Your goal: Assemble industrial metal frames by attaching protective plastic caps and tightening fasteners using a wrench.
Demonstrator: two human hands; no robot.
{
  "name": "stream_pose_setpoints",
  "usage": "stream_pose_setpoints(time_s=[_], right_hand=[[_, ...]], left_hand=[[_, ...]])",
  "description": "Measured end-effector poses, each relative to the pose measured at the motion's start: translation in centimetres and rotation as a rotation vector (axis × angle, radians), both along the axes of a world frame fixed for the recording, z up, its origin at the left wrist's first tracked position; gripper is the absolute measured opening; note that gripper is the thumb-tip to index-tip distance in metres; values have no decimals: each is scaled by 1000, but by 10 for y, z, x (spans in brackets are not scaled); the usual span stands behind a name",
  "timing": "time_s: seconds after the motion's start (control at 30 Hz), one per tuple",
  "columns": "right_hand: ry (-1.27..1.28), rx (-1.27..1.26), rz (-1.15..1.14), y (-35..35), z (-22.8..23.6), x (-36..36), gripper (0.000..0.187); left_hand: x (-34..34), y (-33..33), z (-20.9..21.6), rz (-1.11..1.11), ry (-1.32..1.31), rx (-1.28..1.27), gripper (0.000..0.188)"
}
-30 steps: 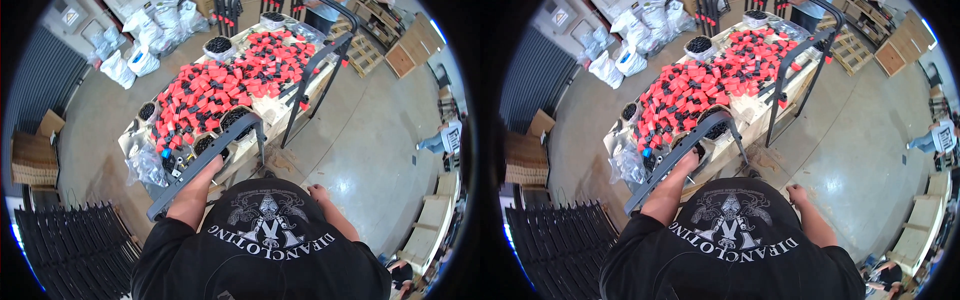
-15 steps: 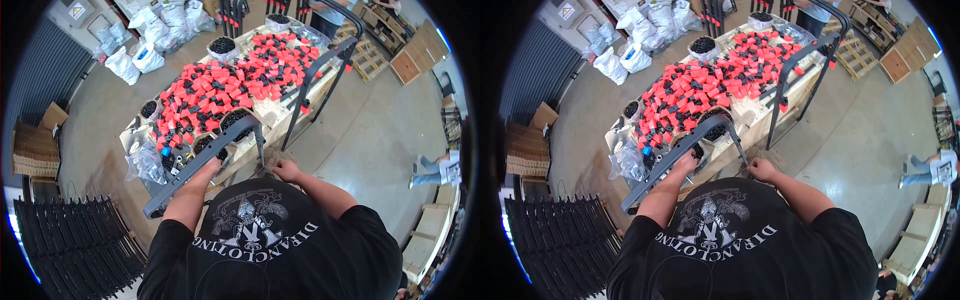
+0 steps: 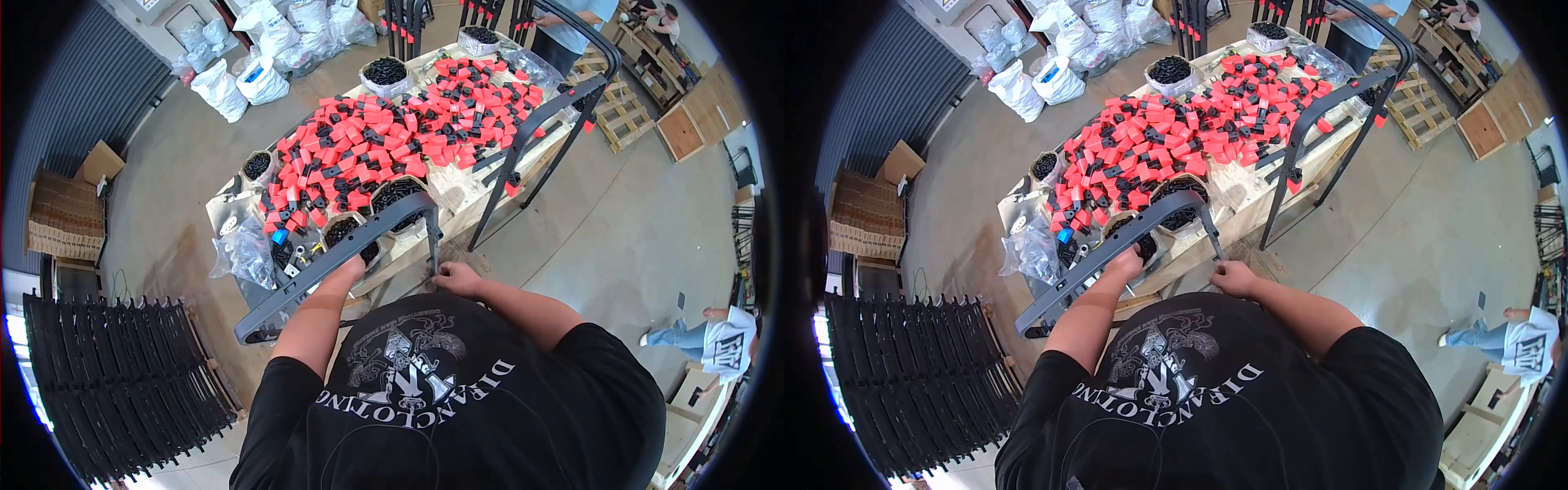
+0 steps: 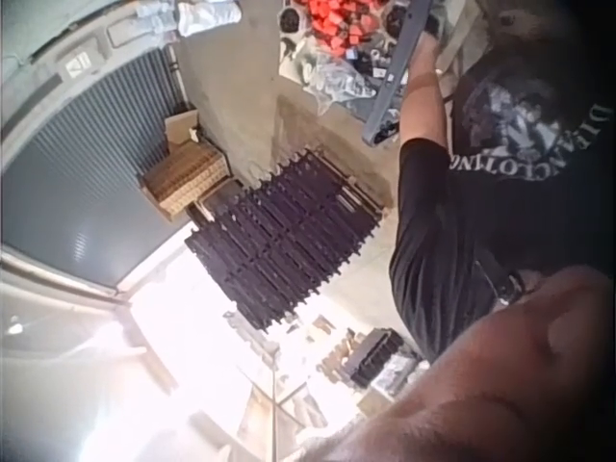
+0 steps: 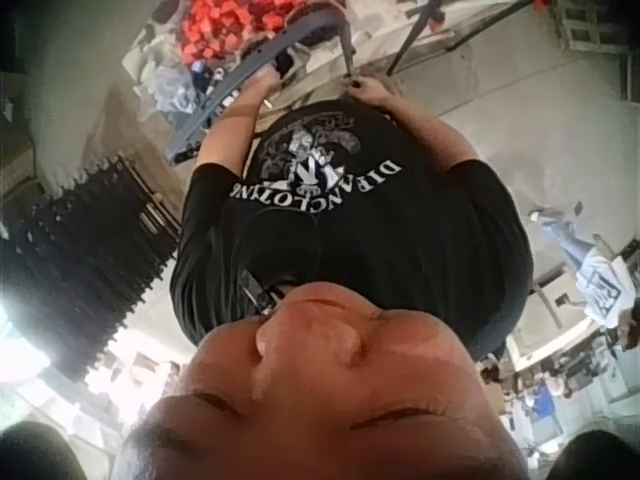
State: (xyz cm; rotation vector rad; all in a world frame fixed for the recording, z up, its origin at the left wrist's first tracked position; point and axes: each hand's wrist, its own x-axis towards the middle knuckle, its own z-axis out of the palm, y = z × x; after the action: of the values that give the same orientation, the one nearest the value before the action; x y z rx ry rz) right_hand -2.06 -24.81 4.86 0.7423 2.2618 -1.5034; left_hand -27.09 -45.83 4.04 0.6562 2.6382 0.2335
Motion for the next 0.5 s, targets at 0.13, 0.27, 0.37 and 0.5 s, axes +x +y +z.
stream_pose_setpoints(time_s=[0.13,0.27,0.37,0.5], right_hand=[[4,19,-29,8,-17,15,35],[-19,-65,-114,16,-2,25,37],[-81,-21,-152,18,-3,37,37],[-105,1,-169,21,-10,40,36]], left_hand=[[6,9,25,24,-87,-21,26],[13,8,26,34,-30,16,23],[14,11,24,63,-21,44,25],[10,10,21,52,-37,25,26]])
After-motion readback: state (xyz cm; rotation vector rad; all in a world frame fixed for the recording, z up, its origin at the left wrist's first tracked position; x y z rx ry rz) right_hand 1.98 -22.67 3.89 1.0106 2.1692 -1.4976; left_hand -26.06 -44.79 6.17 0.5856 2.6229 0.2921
